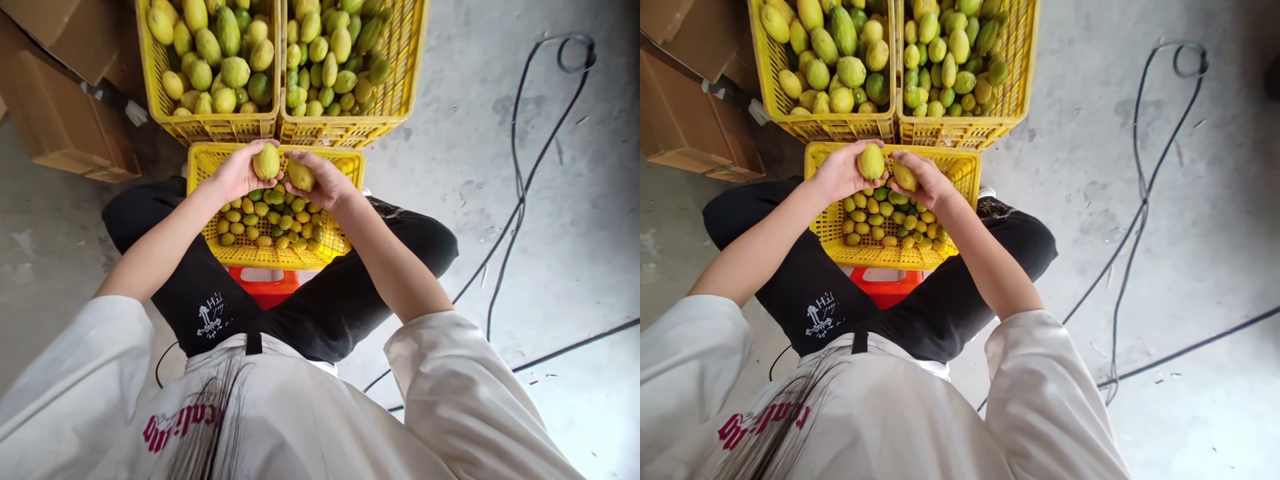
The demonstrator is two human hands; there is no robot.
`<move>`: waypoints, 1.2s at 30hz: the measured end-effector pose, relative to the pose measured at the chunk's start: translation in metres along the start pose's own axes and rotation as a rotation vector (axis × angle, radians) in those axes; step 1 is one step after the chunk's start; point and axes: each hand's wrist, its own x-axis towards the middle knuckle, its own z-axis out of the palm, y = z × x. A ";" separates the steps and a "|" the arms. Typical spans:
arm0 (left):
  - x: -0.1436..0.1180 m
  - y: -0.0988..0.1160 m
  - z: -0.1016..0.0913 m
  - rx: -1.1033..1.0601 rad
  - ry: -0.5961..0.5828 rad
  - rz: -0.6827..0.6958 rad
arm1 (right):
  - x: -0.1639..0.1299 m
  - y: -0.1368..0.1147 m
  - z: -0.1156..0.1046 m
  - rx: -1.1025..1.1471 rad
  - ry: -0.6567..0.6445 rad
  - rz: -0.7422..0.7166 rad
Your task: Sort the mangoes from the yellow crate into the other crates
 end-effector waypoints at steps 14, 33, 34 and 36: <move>-0.008 -0.011 0.008 0.035 -0.064 0.086 | -0.011 0.021 0.024 -0.279 0.087 -0.173; -0.005 -0.013 0.003 0.051 0.004 0.146 | -0.029 0.006 0.033 -0.099 0.085 -0.273; -0.007 -0.012 0.004 0.054 0.009 0.137 | -0.031 0.004 0.035 -0.108 0.098 -0.265; -0.010 -0.008 0.007 0.024 -0.026 0.114 | -0.035 0.004 0.036 -0.096 0.106 -0.236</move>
